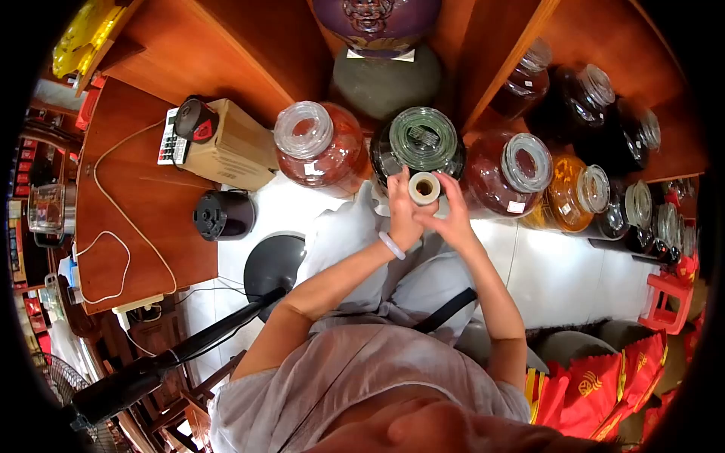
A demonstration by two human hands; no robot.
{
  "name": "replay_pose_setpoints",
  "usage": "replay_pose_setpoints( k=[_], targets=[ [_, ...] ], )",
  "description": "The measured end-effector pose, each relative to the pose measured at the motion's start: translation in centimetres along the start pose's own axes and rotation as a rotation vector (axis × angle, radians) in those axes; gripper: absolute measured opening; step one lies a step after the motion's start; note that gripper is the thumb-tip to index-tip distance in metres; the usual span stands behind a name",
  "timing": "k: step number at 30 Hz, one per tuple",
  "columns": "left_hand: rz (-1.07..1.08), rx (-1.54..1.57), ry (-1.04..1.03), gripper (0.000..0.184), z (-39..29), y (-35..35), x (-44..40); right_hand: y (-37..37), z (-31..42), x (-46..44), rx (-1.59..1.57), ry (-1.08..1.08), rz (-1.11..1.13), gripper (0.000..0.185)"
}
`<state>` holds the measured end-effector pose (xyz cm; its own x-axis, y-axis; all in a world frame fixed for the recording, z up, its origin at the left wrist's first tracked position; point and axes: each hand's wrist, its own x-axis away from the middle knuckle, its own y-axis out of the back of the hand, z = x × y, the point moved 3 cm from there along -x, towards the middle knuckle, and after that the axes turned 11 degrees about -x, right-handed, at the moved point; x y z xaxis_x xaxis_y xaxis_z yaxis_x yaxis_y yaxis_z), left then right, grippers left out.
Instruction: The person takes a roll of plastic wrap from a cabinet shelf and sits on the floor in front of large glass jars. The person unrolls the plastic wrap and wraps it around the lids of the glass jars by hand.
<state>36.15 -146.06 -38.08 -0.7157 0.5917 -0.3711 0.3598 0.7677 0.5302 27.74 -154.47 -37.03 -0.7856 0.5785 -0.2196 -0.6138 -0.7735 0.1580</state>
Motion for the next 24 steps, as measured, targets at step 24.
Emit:
replay_pose_setpoints(
  k=[24],
  targets=[
    [0.397,-0.077,-0.131,0.083,4.2,4.6,-9.8,6.1,-1.3,-2.2,0.274,0.079,-0.226,0.056]
  ],
)
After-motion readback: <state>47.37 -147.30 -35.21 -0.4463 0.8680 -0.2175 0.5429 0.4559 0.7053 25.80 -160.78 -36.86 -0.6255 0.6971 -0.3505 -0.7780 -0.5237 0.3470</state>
